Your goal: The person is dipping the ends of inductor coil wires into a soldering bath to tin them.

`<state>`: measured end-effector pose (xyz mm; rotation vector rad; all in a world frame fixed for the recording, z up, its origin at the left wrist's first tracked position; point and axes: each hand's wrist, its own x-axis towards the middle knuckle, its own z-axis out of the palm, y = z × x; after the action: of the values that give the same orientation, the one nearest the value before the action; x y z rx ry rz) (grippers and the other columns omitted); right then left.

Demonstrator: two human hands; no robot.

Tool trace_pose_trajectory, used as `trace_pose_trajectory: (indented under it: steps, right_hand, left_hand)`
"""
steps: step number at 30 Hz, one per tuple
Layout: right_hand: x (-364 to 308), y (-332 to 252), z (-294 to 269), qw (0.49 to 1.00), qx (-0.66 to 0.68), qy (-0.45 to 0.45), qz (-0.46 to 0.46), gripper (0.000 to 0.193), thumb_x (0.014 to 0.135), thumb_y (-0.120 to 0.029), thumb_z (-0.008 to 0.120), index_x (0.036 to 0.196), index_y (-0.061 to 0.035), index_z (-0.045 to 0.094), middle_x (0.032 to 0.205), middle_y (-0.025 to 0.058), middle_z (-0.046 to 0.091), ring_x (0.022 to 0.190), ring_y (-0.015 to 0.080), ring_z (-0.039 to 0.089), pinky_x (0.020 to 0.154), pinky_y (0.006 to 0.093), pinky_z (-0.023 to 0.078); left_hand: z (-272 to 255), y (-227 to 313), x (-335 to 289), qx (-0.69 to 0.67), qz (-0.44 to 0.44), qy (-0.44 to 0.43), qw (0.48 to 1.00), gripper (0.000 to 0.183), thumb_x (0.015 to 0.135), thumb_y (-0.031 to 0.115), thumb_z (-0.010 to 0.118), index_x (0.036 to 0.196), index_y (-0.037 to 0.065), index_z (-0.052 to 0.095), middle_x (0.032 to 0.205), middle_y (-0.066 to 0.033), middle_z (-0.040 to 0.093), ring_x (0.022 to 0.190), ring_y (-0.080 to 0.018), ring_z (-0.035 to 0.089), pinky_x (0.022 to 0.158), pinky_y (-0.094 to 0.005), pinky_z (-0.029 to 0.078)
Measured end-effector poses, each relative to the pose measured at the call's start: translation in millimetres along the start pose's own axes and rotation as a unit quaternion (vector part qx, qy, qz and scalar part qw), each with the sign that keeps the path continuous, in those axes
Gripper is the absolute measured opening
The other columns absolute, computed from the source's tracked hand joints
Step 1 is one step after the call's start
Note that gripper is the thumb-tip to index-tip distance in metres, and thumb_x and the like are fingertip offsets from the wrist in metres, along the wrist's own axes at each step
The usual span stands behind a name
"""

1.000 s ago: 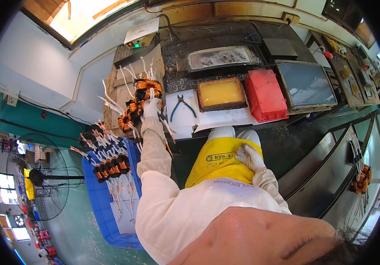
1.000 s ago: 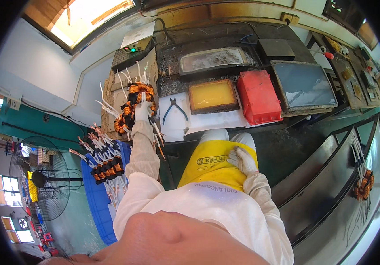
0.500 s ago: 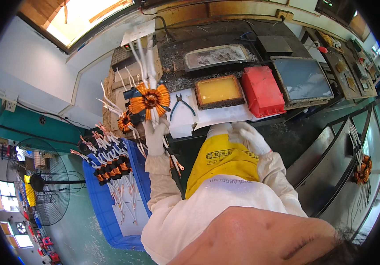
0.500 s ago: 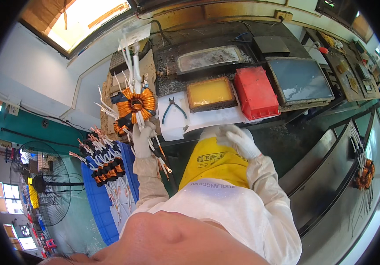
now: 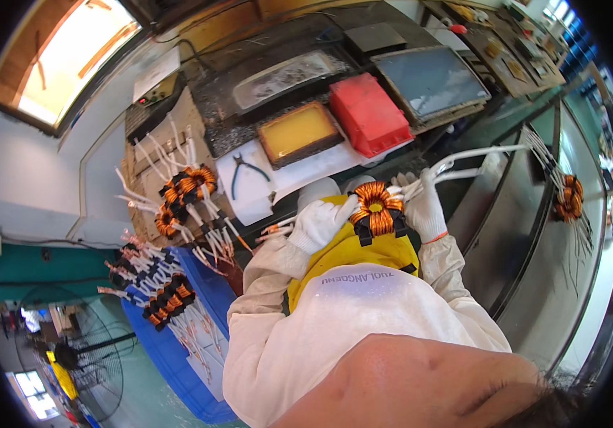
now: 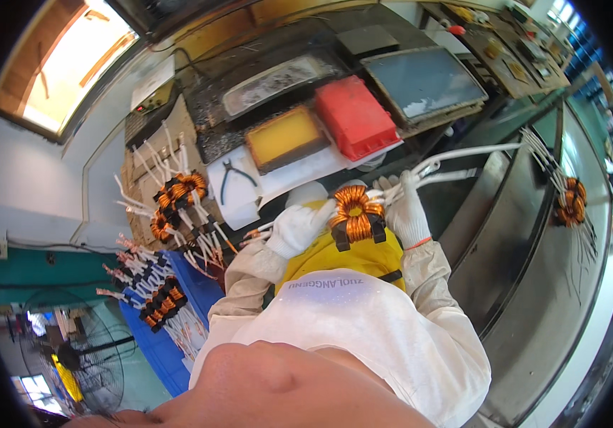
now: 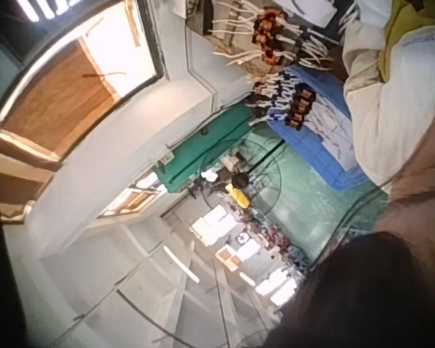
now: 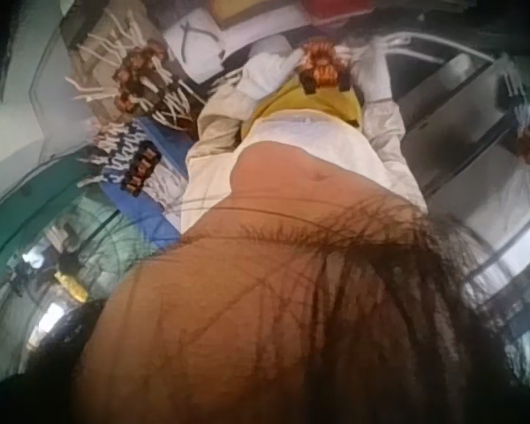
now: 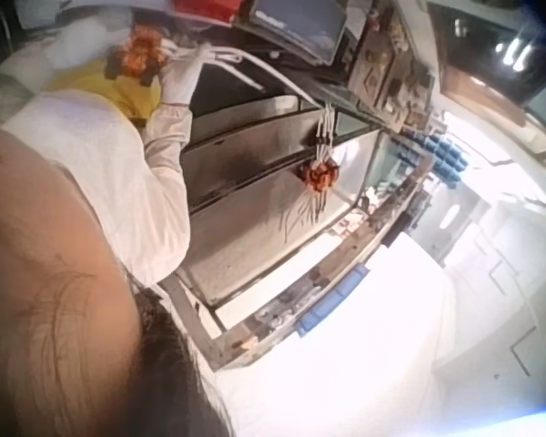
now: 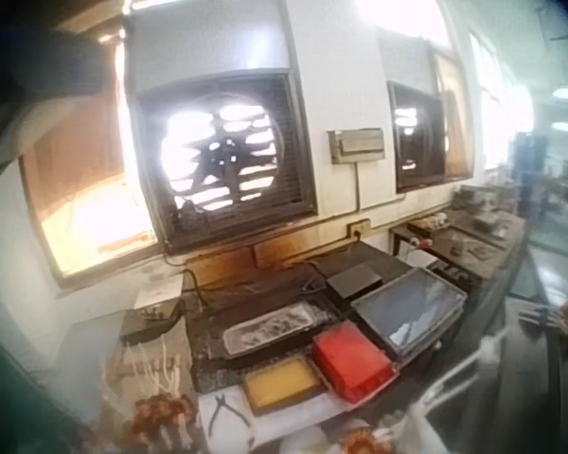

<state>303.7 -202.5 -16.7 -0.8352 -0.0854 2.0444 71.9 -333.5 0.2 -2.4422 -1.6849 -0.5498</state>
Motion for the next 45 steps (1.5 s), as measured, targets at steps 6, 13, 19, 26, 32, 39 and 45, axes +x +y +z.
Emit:
trace_pose_trajectory:
  steps: [6, 13, 19, 26, 32, 39, 45]
  right_hand:
    - [10, 25, -100, 0.962, 0.084, 0.257, -0.042, 0.036, 0.097, -0.028, 0.060, 0.118, -0.0014, 0.046, 0.121, 0.0201, 0.052, 0.114, 0.0354, 0.055, 0.099, 0.0533, 0.048]
    - [2, 43, -102, 0.945, 0.102, 0.305, -0.053, 0.024, 0.098, -0.028, 0.059, 0.100, -0.0042, 0.059, 0.107, 0.0137, 0.064, 0.103, 0.0291, 0.063, 0.097, 0.0455, 0.051]
    - [30, 33, -121, 0.971, 0.176, -0.154, -0.048, 0.019, 0.096, -0.018, 0.061, 0.111, -0.0064, 0.059, 0.112, 0.0155, 0.065, 0.102, 0.0313, 0.062, 0.100, 0.0469, 0.047]
    - [-10, 8, -91, 0.986, 0.061, -0.154, -0.035, 0.039, 0.094, -0.016, 0.062, 0.131, -0.0113, 0.051, 0.135, 0.0195, 0.054, 0.125, 0.0345, 0.052, 0.107, 0.0492, 0.043]
    - [-45, 12, -127, 0.997, 0.001, 0.030, 0.074, 0.027, 0.100, -0.026, 0.054, 0.121, -0.0083, 0.056, 0.122, 0.0154, 0.060, 0.110, 0.0264, 0.062, 0.092, 0.0408, 0.055]
    - [-69, -33, -105, 0.839, -0.504, -0.037, 0.201, 0.042, 0.095, -0.031, 0.062, 0.128, -0.0055, 0.056, 0.120, 0.0109, 0.063, 0.103, 0.0171, 0.062, 0.085, 0.0307, 0.054]
    - [-45, -6, -36, 0.605, -0.769, -0.118, -0.168, 0.060, 0.078, -0.029, 0.075, 0.130, -0.0090, 0.052, 0.121, 0.0143, 0.059, 0.108, 0.0312, 0.059, 0.095, 0.0380, 0.048]
  left_hand:
    - [74, 17, -4, 0.019, 0.113, -0.037, 0.993, 0.040, 0.086, 0.018, 0.057, 0.125, 0.012, 0.054, 0.070, 0.0008, 0.059, 0.063, -0.0168, 0.060, 0.060, -0.0314, 0.044]
    - [106, 23, -39, 0.038, -0.001, -0.088, 0.995, 0.018, 0.085, 0.019, 0.055, 0.101, 0.016, 0.061, 0.077, 0.0018, 0.059, 0.073, -0.0162, 0.058, 0.069, -0.0336, 0.044]
    - [66, 20, -12, 0.061, -0.070, -0.133, 0.987, 0.011, 0.084, 0.018, 0.054, 0.092, 0.015, 0.061, 0.080, -0.0022, 0.062, 0.083, -0.0208, 0.060, 0.075, -0.0348, 0.045]
    - [79, 11, 1, 0.048, -0.106, -0.080, 0.990, 0.011, 0.084, 0.019, 0.054, 0.092, 0.017, 0.060, 0.078, -0.0017, 0.061, 0.078, -0.0207, 0.061, 0.073, -0.0366, 0.045]
    - [88, 16, 6, 0.047, -0.028, -0.106, 0.993, 0.009, 0.085, 0.020, 0.054, 0.091, 0.017, 0.059, 0.080, -0.0008, 0.060, 0.080, -0.0196, 0.059, 0.072, -0.0370, 0.045]
    - [93, 16, 7, 0.063, -0.035, -0.107, 0.992, 0.009, 0.085, 0.021, 0.055, 0.091, 0.017, 0.060, 0.080, -0.0009, 0.060, 0.080, -0.0196, 0.060, 0.071, -0.0379, 0.045]
    - [85, 31, 29, 0.077, -0.012, -0.155, 0.985, 0.009, 0.084, 0.021, 0.056, 0.089, 0.018, 0.062, 0.079, -0.0004, 0.061, 0.081, -0.0196, 0.060, 0.071, -0.0388, 0.046]
